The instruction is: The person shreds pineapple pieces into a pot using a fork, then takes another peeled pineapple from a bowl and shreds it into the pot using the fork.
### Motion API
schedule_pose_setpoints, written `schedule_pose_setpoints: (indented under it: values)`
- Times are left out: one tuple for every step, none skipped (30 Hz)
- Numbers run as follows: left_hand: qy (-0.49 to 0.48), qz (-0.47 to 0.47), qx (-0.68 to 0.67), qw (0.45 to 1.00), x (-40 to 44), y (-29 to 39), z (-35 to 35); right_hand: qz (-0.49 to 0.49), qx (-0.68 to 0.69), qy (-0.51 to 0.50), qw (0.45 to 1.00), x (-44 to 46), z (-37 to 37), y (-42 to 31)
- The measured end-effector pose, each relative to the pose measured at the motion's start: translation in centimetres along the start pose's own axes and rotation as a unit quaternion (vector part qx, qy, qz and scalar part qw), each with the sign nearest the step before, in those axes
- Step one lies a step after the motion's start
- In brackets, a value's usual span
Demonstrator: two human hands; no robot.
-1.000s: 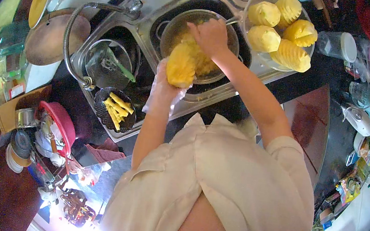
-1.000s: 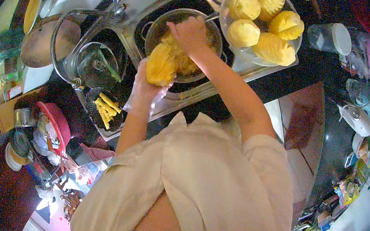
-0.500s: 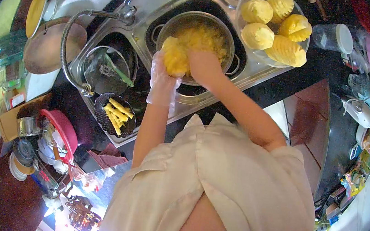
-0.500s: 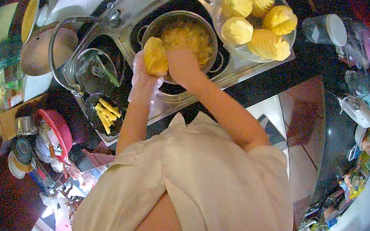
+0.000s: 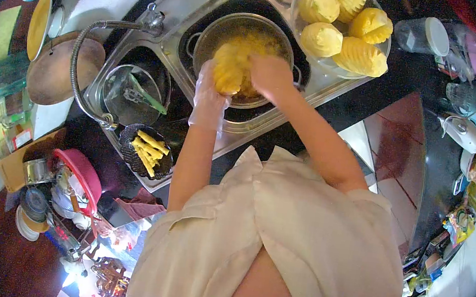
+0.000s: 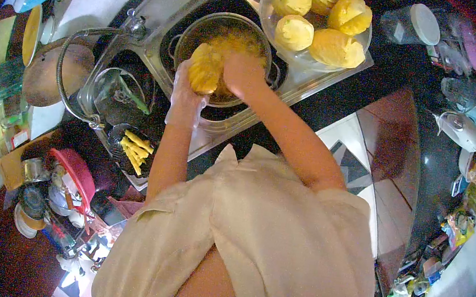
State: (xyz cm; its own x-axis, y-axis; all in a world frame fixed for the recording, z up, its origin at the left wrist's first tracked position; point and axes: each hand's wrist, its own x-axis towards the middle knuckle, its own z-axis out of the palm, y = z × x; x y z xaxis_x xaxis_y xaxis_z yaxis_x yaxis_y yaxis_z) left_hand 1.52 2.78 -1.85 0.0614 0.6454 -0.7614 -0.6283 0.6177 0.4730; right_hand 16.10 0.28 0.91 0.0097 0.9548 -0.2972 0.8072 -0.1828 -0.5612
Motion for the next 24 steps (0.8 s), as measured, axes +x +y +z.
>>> schedule_pose_setpoints:
  values:
    - [0.017, -0.015, -0.001, 1.000, -0.4, 0.0, 0.5, 0.027, 0.003, -0.001, 1.000, 1.3, -0.4, 0.1]
    - [0.016, -0.015, -0.001, 1.000, -0.4, -0.1, 0.4, 0.027, 0.003, -0.001, 1.000, 0.8, -0.1, -0.2]
    - [0.007, -0.005, -0.017, 1.000, 0.2, -0.1, 0.2, -0.006, -0.011, 0.003, 1.000, 0.1, 0.4, -0.6]
    - [-0.001, 0.003, -0.033, 0.999, 0.7, -0.1, 0.2, -0.036, -0.027, 0.005, 0.999, -0.8, 0.8, -1.0]
    - [-0.002, 0.001, -0.032, 0.999, 1.0, 0.0, -0.1, -0.055, -0.011, 0.010, 0.998, -2.3, 1.4, -1.5]
    - [-0.019, -0.005, -0.026, 0.999, 0.9, 0.2, -0.3, -0.054, -0.011, 0.008, 0.998, -2.3, 1.2, -1.3]
    - [-0.038, -0.011, -0.020, 0.999, 1.0, 0.4, -0.3, -0.045, -0.020, -0.021, 0.999, -2.0, 0.8, -0.8]
    - [-0.039, -0.012, -0.020, 0.999, 1.1, 0.4, -0.3, -0.036, -0.028, -0.049, 0.998, -1.4, 0.4, -0.5]
    - [-0.010, -0.015, 0.011, 1.000, 0.4, 0.4, 0.0, 0.014, -0.021, -0.040, 0.999, 0.0, -0.1, 0.1]
    - [0.018, -0.016, 0.039, 0.999, 0.0, 0.2, 0.1, 0.012, -0.022, -0.042, 0.999, 0.5, 0.2, 0.2]
    - [0.017, -0.014, 0.039, 0.999, -0.3, 0.1, 0.2, 0.008, -0.017, -0.014, 1.000, 1.1, 0.7, 0.1]
    - [0.011, 0.001, 0.026, 1.000, -0.5, -0.1, 0.2, 0.005, -0.010, 0.015, 1.000, 1.4, 1.1, -0.1]
    - [0.001, 0.019, 0.011, 1.000, 0.0, -0.1, 0.3, -0.020, 0.014, 0.055, 0.998, 0.1, 1.2, -0.8]
    - [-0.002, 0.019, 0.012, 1.000, 0.8, 0.1, -0.1, -0.019, 0.014, 0.057, 0.998, -0.8, 1.1, -1.2]
    - [-0.013, 0.004, 0.012, 1.000, 1.1, 0.3, -0.9, -0.025, -0.002, 0.001, 1.000, -1.9, 0.8, -1.7]
    - [-0.030, -0.010, 0.010, 0.999, 1.8, 0.3, -1.3, -0.032, -0.021, -0.051, 0.998, -2.2, 0.5, -1.7]
    - [-0.033, -0.010, 0.009, 0.999, 2.4, 0.3, -1.6, -0.051, -0.053, -0.054, 0.996, -1.4, 0.5, -0.7]
    - [-0.023, -0.018, 0.042, 0.999, 1.7, 0.6, -1.4, -0.050, -0.052, -0.058, 0.996, -0.2, 0.2, -0.1]
    - [-0.014, -0.023, 0.072, 0.997, 0.9, 0.8, -1.1, -0.007, -0.039, -0.023, 0.999, 1.4, -0.4, 0.6]
    - [-0.014, -0.020, 0.070, 0.997, 0.4, 0.8, -0.4, 0.035, -0.026, 0.014, 0.999, 2.4, -0.7, 0.9]
    - [0.010, -0.023, 0.062, 0.998, -0.4, 0.6, 0.3, 0.010, -0.037, 0.023, 0.999, 1.9, -0.2, 0.2]
    - [0.030, -0.026, 0.053, 0.998, -0.5, 0.7, 0.8, 0.009, -0.036, 0.027, 0.999, 1.0, 0.1, -0.3]
    - [0.026, -0.020, 0.051, 0.998, -0.2, 1.0, 1.0, -0.018, -0.040, 0.020, 0.999, 0.2, 0.3, -0.8]
    - [-0.001, -0.002, 0.078, 0.997, 0.0, 1.2, 0.2, -0.040, -0.039, 0.009, 0.998, -0.9, 0.7, -1.3]
